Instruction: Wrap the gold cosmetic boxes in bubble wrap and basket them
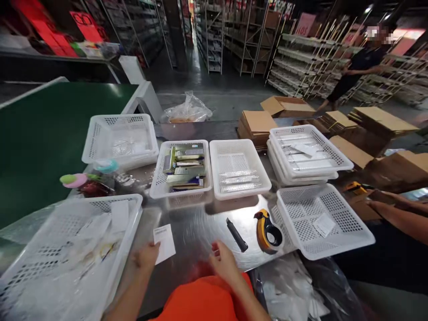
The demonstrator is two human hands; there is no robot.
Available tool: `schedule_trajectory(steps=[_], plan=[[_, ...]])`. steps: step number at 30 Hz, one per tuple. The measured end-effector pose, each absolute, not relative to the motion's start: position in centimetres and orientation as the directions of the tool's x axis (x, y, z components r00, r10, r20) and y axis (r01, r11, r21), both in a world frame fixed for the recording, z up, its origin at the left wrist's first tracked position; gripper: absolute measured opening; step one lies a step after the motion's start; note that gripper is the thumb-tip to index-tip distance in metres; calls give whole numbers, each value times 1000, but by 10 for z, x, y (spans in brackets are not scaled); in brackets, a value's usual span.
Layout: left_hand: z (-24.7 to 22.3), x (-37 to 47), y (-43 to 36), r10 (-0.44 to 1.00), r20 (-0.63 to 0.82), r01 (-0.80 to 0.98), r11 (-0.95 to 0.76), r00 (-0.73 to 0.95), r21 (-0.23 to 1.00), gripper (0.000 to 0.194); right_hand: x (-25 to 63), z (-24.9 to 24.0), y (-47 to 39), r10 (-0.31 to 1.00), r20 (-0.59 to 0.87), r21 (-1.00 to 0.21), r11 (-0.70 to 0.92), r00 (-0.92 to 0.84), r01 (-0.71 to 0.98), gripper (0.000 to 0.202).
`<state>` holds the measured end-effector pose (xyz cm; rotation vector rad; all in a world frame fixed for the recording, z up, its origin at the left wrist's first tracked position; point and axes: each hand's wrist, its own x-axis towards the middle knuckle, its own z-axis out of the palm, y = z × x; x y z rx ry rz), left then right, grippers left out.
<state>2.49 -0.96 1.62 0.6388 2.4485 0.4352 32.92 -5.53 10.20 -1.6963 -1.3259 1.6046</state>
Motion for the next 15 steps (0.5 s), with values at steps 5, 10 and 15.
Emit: schedule_trajectory(steps=[5, 10, 15], plan=[[27, 87, -25, 654, -541, 185, 711, -529, 679, 19, 307, 82, -43, 844, -527, -836, -491, -106, 247, 24], [63, 153, -36, 720, -671, -457, 544, -176, 704, 42, 296, 74, -38, 831, -556, -821, -546, -14, 163, 32], [105, 173, -28, 736, -675, -592, 525, -44, 611, 52, 323, 100, -2, 926, -376, -917, -377, 33, 128, 14]])
